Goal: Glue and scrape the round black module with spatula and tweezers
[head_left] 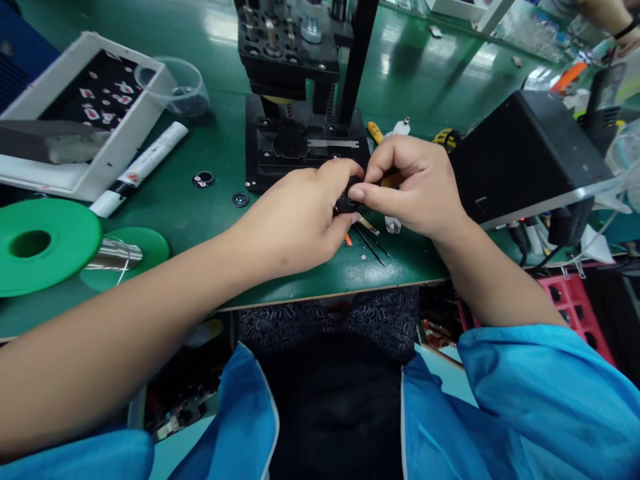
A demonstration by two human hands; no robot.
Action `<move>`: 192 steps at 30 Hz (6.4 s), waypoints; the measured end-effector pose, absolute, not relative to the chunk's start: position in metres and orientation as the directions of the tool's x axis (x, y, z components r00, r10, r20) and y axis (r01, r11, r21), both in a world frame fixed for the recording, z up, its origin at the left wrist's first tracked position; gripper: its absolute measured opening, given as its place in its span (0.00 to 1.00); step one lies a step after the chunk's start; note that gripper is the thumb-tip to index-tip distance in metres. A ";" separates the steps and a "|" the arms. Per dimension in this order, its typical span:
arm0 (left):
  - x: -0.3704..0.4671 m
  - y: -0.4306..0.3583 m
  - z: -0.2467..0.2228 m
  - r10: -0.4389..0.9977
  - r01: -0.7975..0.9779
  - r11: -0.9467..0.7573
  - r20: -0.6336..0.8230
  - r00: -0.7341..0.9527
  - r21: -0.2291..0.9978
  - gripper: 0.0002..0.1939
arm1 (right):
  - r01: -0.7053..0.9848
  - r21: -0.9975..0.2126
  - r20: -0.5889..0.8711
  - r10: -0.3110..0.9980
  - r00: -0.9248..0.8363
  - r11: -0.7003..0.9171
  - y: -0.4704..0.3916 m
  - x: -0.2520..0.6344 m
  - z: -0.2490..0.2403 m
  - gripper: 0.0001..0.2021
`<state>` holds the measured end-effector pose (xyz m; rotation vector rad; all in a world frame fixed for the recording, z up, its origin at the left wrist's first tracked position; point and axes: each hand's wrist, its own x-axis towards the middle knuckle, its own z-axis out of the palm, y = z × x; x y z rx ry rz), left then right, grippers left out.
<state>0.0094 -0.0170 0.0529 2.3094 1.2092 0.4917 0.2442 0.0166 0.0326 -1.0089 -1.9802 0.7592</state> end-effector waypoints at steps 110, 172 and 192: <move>0.002 -0.003 0.032 0.872 0.604 -0.460 0.205 0.443 0.651 0.29 | 0.582 -0.774 0.098 0.954 -0.283 0.252 0.003 0.233 0.051 0.15; 0.006 -0.005 0.029 0.893 0.590 -0.439 0.257 0.370 0.677 0.27 | 0.599 -0.728 0.196 0.939 -0.284 0.333 -0.003 0.226 0.052 0.19; 0.010 -0.012 0.031 0.896 0.629 -0.423 0.195 0.400 0.652 0.31 | 0.546 -0.816 0.088 0.973 -0.213 0.193 -0.002 0.222 0.051 0.25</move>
